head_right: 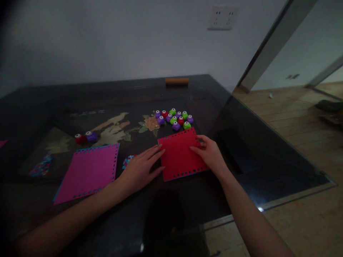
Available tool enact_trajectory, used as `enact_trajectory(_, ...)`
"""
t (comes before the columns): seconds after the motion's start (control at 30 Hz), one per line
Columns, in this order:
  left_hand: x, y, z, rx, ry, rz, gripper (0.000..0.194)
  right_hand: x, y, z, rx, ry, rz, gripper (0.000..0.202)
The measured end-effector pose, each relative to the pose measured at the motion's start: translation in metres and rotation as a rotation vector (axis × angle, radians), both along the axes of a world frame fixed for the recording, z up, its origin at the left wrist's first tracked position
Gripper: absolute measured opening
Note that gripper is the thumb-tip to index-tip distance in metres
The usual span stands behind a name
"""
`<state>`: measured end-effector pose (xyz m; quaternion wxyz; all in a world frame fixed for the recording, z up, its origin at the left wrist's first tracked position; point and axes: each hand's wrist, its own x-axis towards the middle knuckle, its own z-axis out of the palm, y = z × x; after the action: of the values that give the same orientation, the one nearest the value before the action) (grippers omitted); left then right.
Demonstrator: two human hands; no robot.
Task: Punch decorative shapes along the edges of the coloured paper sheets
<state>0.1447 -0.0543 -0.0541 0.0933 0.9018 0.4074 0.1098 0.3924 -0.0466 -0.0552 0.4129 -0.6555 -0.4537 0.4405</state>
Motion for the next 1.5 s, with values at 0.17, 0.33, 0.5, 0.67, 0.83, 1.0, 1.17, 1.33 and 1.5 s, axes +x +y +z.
enact_trajectory(0.17, 0.000, 0.000, -0.001, -0.013, 0.010, 0.002, 0.051, 0.000, 0.000, 0.000, 0.002, -0.030, 0.015, 0.040)
enact_trajectory(0.33, -0.001, 0.000, -0.001, -0.010, 0.031, 0.011, 0.049, 0.002, 0.001, -0.003, 0.007, -0.094, 0.028, 0.044)
enact_trajectory(0.5, 0.000, 0.000, -0.001, 0.000, 0.037, 0.001, 0.051, 0.003, 0.001, -0.005, 0.018, -0.093, 0.047, 0.042)
enact_trajectory(0.67, 0.000, -0.001, -0.003, 0.013, 0.034, -0.004, 0.049, 0.006, 0.002, -0.009, 0.027, -0.131, 0.068, 0.041)
enact_trajectory(0.83, -0.001, -0.001, -0.003, 0.021, 0.026, -0.014, 0.048, 0.006, 0.002, -0.008, 0.048, -0.141, 0.069, 0.045)
enact_trajectory(1.0, -0.001, -0.001, -0.004, 0.019, 0.024, -0.011, 0.049, 0.008, 0.000, 0.000, 0.120, -0.264, 0.031, 0.048)
enact_trajectory(1.17, -0.001, -0.001, -0.004, 0.032, 0.016, -0.015, 0.049, 0.016, 0.001, -0.004, 0.260, -0.558, 0.035, 0.038)
enact_trajectory(1.33, 0.000, -0.001, -0.004, 0.028, 0.026, -0.015, 0.049, 0.016, 0.002, -0.008, 0.268, -0.695, 0.117, 0.028)
enact_trajectory(1.5, 0.000, -0.001, -0.003, 0.037, 0.038, -0.011, 0.049, 0.015, 0.001, -0.009, 0.297, -0.719, 0.129, 0.028)
